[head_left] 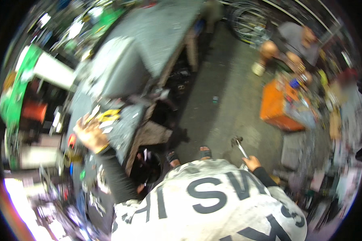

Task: The person uses a hammer and punch to shape a small metal piece clamped in a vise, then applies lubricant from a spray can to the part. The person handles the metal piece and tools with both hands throughout the sequence.

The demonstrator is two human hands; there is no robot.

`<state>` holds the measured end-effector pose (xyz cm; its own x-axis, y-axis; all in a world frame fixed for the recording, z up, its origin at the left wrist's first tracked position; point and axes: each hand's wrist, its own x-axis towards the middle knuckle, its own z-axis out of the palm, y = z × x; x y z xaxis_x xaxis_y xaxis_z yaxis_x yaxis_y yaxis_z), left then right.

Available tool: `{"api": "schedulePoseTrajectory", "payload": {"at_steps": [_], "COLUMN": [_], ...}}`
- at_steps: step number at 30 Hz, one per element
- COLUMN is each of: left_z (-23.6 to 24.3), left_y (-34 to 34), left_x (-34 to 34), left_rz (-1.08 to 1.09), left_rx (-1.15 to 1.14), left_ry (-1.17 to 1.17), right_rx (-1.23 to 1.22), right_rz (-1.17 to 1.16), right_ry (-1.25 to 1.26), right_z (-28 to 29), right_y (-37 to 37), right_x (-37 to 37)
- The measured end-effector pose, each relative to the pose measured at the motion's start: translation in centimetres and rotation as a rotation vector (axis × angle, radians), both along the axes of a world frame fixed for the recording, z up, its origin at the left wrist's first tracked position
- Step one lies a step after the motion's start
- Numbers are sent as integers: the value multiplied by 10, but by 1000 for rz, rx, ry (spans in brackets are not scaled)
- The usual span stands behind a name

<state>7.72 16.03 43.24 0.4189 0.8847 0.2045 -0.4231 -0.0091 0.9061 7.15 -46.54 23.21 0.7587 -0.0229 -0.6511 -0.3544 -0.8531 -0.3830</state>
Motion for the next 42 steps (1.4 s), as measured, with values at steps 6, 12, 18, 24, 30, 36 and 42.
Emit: {"api": "schedulePoseTrajectory", "payload": {"at_steps": [6, 12, 18, 24, 30, 36, 42], "left_z": [-73, -66, -50, -49, -51, -48, -50], "left_y": [-52, -32, -9, -10, -1, 2, 0], "left_x": [-65, -162, -237, -255, -247, -237, -233], "left_rz": [17, 125, 304, 341, 301, 264, 246], "left_rx": [-542, -293, -210, -277, -267, -273, -299], "left_ry": [-41, -18, 7, -31, -39, -32, -38], "right_rx": [132, 186, 212, 385, 463, 553, 830], "right_rz": [756, 1419, 1582, 1341, 1454, 1432, 1112], "right_ry": [-181, -213, -365, -740, -630, -311, -258], "right_z": [31, 130, 186, 266, 265, 269, 291], "right_y": [93, 262, 342, 393, 394, 389, 406], "right_x": [46, 55, 35, 73, 48, 49, 52]}}
